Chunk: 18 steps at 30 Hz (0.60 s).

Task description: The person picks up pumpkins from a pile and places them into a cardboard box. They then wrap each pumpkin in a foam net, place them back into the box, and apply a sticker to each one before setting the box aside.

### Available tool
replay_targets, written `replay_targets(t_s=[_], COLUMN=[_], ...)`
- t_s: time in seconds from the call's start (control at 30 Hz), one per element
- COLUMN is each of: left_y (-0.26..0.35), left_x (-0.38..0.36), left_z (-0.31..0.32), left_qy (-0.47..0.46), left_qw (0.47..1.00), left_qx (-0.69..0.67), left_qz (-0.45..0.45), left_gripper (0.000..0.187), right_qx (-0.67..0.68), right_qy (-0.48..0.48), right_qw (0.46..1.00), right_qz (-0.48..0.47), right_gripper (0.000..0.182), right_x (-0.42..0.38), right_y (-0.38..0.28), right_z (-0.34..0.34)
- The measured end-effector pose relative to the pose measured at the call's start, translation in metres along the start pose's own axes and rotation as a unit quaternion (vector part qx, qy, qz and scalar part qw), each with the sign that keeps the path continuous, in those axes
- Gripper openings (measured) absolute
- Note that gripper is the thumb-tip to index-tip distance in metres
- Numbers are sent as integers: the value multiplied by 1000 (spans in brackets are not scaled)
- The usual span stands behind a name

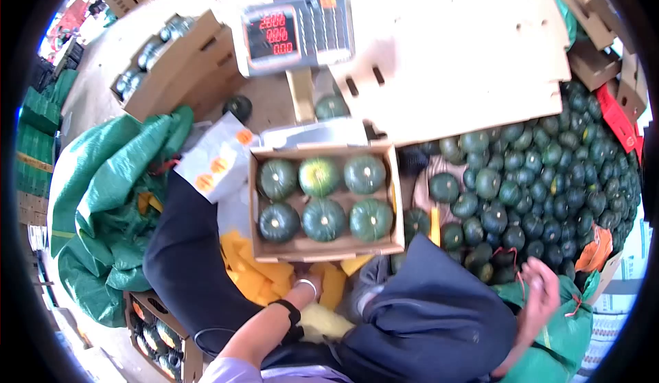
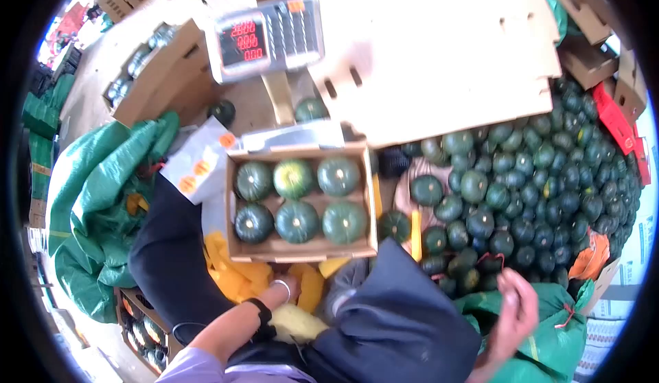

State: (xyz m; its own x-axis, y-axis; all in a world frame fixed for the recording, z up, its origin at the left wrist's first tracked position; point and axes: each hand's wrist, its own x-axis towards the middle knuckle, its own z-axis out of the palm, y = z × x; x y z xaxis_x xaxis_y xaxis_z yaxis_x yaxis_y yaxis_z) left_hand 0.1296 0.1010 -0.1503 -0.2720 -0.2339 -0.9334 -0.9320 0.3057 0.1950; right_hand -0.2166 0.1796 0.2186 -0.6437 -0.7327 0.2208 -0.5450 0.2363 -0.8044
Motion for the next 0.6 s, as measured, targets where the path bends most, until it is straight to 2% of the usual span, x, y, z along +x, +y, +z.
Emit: replay_targets(t_s=[0.03,0.13,0.17,0.23,0.27,0.3,0.33,0.37,0.4,0.43,0.47,0.5,0.57,0.6], left_y=[1,4,8,20,28,34,34,34,28,19,12,5,-2,2], left_x=[-2,-30,-42,-64,-86,-110,-126,-128,-145,-143,-136,-131,-109,-105], left_z=[-6,-14,-14,-25,-40,-57,-72,-79,-96,-101,-104,-107,-102,-99], left_qy=[25,124,158,225,262,294,361,446,525,554,595,558,544,537], left_qw=[997,985,977,953,937,918,874,840,789,756,741,778,792,802], left_qx=[66,-76,-95,-129,-159,-191,-238,-241,-223,-250,-233,-238,-245,-229], left_qz=[12,91,111,156,170,185,221,193,228,243,208,165,128,123], left_gripper=[47,36,34,30,29,27,25,22,16,25,37,52,62,63], right_qx=[5,176,101,144,102,9,-115,-216,-325,-346,-363,-398,-403,-389], right_qy=[39,8,-95,-163,-233,-310,-317,-340,-363,-409,-391,-381,-380,-360], right_qw=[998,977,982,976,967,950,928,902,860,839,840,828,830,843], right_qz=[-48,-120,-126,-8,8,-35,-158,-153,-151,-92,-96,-101,-66,-89], right_gripper=[23,26,25,24,26,32,40,53,66,88,105,115,114,113], right_x=[-6,-29,-29,-36,-34,-27,-20,-20,-20,-20,-26,-29,-28,-26], right_y=[-17,-76,-90,-106,-87,-58,-26,9,26,34,63,77,69,66], right_z=[-14,-12,-4,67,101,139,181,220,248,268,289,303,312,311])
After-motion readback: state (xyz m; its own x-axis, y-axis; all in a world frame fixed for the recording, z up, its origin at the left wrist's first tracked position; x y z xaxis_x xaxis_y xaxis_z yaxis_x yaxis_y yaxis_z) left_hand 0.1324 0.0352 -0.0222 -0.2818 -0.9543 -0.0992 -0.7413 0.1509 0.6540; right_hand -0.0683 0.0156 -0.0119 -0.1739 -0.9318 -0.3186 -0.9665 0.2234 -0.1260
